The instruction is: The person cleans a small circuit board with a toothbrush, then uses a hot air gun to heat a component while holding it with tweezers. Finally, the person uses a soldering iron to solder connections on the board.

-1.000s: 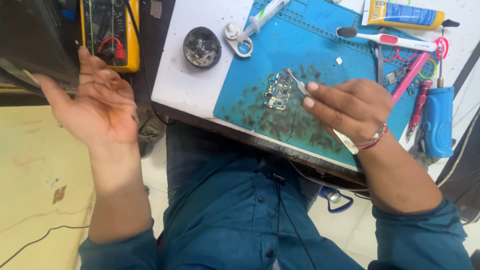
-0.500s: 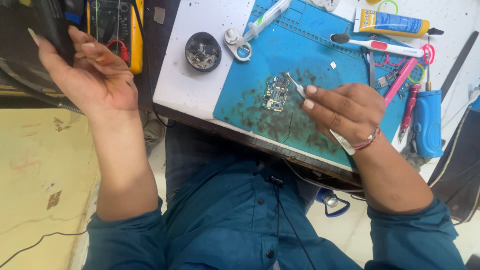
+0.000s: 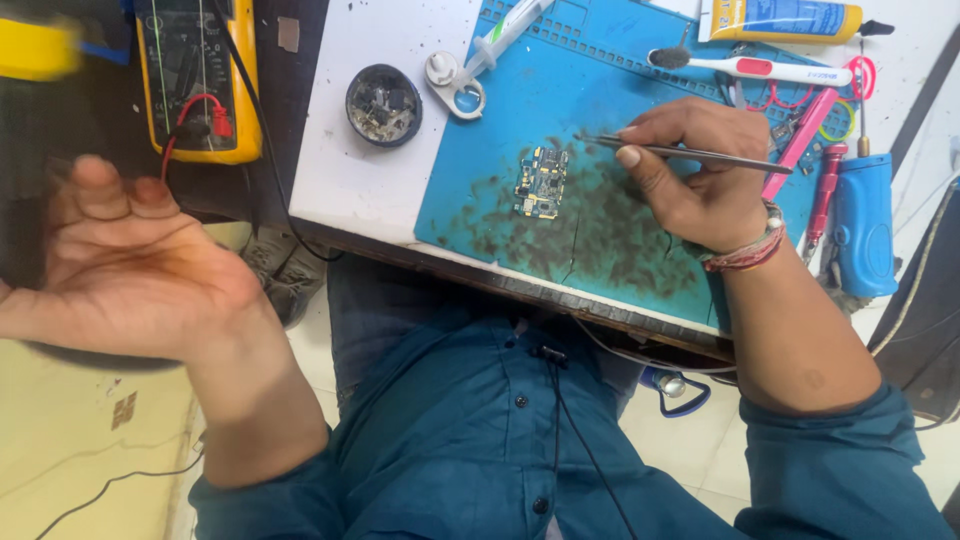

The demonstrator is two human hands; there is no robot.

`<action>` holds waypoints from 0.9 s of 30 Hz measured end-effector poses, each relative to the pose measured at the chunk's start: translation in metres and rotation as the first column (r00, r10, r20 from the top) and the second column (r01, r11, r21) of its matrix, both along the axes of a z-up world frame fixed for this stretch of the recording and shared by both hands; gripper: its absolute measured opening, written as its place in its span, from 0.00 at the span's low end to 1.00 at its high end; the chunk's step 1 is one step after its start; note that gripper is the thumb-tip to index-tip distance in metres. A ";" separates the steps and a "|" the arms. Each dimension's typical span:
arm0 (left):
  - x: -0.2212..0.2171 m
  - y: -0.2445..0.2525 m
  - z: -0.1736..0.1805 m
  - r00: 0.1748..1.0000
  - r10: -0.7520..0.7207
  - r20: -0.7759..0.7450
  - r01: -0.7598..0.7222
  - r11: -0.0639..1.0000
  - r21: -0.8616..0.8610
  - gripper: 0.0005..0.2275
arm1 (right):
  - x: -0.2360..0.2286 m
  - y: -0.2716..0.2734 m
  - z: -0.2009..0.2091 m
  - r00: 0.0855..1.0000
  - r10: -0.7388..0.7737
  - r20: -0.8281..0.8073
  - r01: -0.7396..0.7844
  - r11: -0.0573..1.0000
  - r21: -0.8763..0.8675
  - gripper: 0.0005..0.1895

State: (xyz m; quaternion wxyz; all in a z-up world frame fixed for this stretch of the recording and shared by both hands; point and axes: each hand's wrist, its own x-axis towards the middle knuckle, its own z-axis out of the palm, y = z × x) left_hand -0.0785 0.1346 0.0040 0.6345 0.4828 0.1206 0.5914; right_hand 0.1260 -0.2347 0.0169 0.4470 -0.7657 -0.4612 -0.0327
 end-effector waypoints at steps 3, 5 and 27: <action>-0.006 -0.022 0.014 0.998 0.066 -0.014 -0.064 0.989 0.132 0.19 | -0.002 0.001 0.000 1.000 0.010 -0.018 -0.011 0.999 -0.046 0.06; -0.004 -0.034 0.024 0.998 0.062 -0.002 -0.060 0.976 0.211 0.17 | -0.002 -0.001 0.000 0.999 0.011 -0.040 -0.014 0.998 -0.054 0.06; 0.063 -0.111 0.072 0.616 -0.782 -0.097 0.778 0.623 -0.079 0.09 | -0.001 -0.001 0.006 0.988 0.084 -0.131 -0.094 0.992 -0.078 0.04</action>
